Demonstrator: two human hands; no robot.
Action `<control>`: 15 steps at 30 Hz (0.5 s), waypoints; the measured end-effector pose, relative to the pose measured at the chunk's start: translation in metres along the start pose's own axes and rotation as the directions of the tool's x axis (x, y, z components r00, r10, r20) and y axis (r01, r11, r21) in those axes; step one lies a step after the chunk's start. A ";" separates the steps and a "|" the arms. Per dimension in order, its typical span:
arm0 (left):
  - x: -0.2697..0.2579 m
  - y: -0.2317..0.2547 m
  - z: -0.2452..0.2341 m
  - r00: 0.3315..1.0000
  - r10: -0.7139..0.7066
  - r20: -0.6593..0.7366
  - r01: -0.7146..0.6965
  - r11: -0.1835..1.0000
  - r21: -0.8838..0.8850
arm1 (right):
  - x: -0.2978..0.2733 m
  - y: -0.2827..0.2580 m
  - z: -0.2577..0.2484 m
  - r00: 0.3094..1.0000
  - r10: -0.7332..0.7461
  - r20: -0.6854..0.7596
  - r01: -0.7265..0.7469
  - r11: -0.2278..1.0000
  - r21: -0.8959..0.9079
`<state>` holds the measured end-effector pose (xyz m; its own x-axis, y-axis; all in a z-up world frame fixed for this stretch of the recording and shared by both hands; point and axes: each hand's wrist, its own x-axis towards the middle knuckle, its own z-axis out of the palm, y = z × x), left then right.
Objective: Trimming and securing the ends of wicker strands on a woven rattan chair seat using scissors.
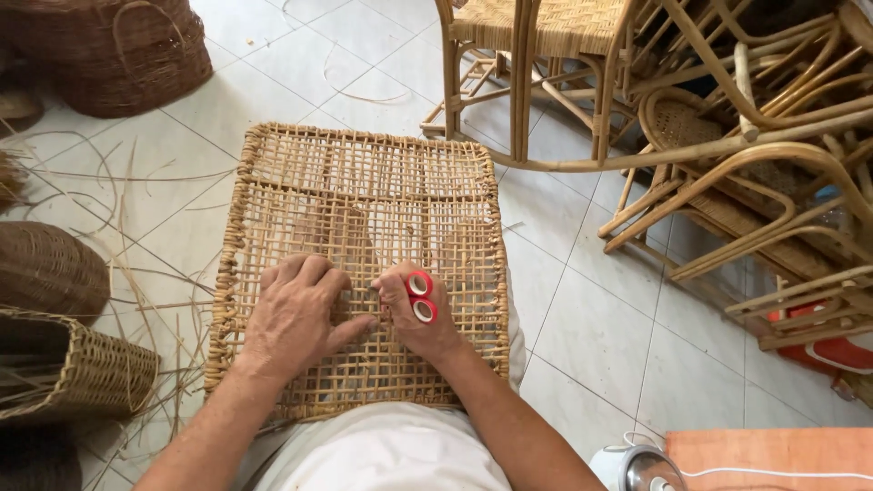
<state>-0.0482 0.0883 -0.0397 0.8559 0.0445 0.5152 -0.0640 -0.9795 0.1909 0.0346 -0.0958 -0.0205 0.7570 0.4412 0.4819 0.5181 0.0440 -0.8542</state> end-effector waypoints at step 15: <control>-0.001 0.000 -0.021 0.997 0.002 0.076 0.001 0.999 -0.045 | 0.001 -0.007 0.002 0.997 0.039 -0.062 -0.035 0.997 0.070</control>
<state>-0.0599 0.0925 -0.0224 0.8923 0.0274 0.4506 -0.0859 -0.9696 0.2291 0.0308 -0.0943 -0.0142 0.8000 0.3858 0.4595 0.4624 0.0914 -0.8819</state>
